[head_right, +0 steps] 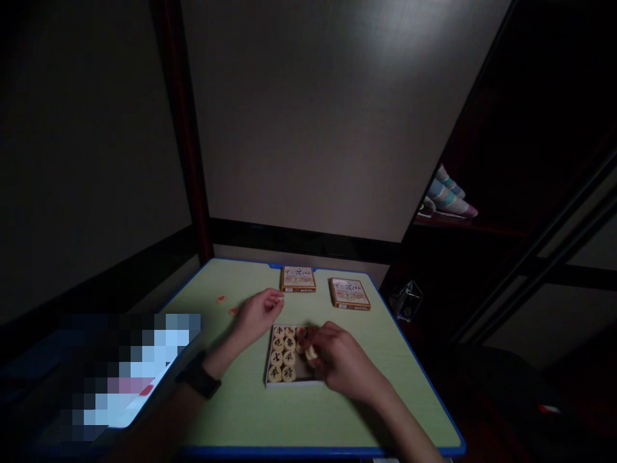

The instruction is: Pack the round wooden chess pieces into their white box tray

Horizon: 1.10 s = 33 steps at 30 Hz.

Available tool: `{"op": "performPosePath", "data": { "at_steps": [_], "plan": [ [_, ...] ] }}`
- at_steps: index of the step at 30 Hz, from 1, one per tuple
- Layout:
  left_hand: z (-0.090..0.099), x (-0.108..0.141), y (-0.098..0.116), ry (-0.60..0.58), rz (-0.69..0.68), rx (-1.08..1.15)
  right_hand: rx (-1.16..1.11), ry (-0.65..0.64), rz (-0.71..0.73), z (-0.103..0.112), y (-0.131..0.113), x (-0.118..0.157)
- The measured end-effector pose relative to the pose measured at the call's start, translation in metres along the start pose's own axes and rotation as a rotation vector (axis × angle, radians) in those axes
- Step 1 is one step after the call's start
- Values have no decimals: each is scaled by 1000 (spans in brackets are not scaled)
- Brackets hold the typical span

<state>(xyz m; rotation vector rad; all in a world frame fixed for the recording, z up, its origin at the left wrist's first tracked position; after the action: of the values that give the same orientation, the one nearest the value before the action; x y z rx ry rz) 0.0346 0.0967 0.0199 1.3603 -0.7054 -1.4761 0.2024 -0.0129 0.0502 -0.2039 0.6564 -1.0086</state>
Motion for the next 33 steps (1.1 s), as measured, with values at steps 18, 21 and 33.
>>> {"op": "performPosePath", "data": {
  "at_steps": [18,21,33],
  "plan": [
    [-2,14,20,-90,-350,-477,322,-124,103,-29,-10,-5],
    [-2,15,20,-94,-353,-499,282,-130,58,-29,-7,-5],
    [-4,15,19,-98,-403,-612,231,-101,24,-26,-3,-5]
  ]
}}
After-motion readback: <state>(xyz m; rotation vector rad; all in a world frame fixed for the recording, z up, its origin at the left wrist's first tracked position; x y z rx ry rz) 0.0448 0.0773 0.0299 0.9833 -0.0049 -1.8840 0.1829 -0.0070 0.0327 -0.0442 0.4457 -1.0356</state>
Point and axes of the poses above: each hand's wrist, its own x-axis away from the middle knuckle, its own z-axis out of the back of the hand, y = z × x, the point moved 6 cm from there along -x, towards the middle knuckle, and after that the axes turned 12 degrees about y, right-handed, at the moved point
